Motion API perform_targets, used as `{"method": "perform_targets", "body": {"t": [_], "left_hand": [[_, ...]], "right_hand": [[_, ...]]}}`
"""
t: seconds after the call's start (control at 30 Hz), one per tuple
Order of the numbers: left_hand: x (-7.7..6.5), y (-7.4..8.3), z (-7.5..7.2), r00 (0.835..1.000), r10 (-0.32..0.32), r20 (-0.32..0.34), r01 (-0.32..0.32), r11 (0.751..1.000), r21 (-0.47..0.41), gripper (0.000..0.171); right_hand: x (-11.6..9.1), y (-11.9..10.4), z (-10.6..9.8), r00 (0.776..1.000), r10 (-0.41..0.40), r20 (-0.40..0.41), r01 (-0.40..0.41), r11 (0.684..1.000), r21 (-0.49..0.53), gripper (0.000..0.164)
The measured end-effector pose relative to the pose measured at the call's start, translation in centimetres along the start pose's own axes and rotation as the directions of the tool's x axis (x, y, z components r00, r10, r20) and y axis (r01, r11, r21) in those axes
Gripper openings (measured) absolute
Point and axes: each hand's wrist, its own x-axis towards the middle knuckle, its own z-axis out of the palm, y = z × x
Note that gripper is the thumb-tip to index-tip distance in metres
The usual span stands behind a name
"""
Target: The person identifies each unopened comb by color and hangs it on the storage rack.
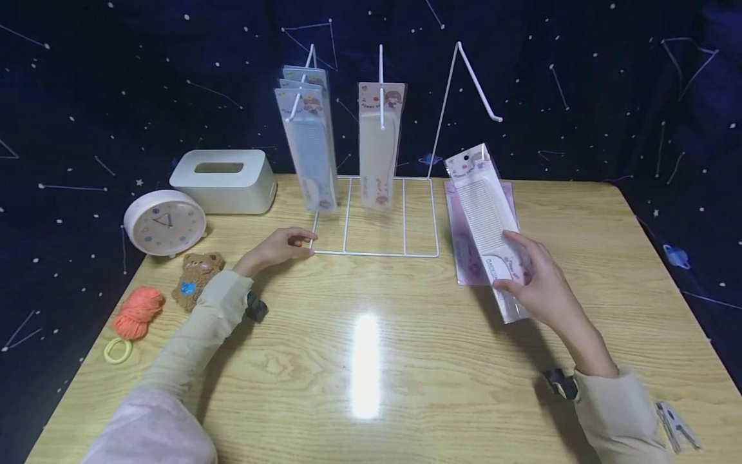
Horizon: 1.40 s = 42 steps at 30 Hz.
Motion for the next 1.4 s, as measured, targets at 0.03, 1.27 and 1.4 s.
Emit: {"method": "perform_targets", "body": {"t": [0.03, 1.27, 1.4], "left_hand": [[0.0, 0.0, 0.0, 1.000, 0.001, 0.001, -0.001, 1.000, 0.002, 0.043], [0.0, 0.2, -0.2, 1.000, 0.029, 0.010, -0.029, 1.000, 0.006, 0.042], [0.1, 0.1, -0.1, 1.000, 0.023, 0.014, -0.023, 1.000, -0.014, 0.042]], "right_hand": [[-0.2, -0.8, 0.2, 1.000, -0.026, -0.010, 0.026, 1.000, 0.006, 0.085], [5.4, -8.0, 5.2, 0.983, -0.183, 0.015, 0.161, 0.898, 0.409, 0.066], [8.4, -7.2, 6.7, 0.984, -0.163, 0.076, 0.104, 0.859, 0.502, 0.063]]}}
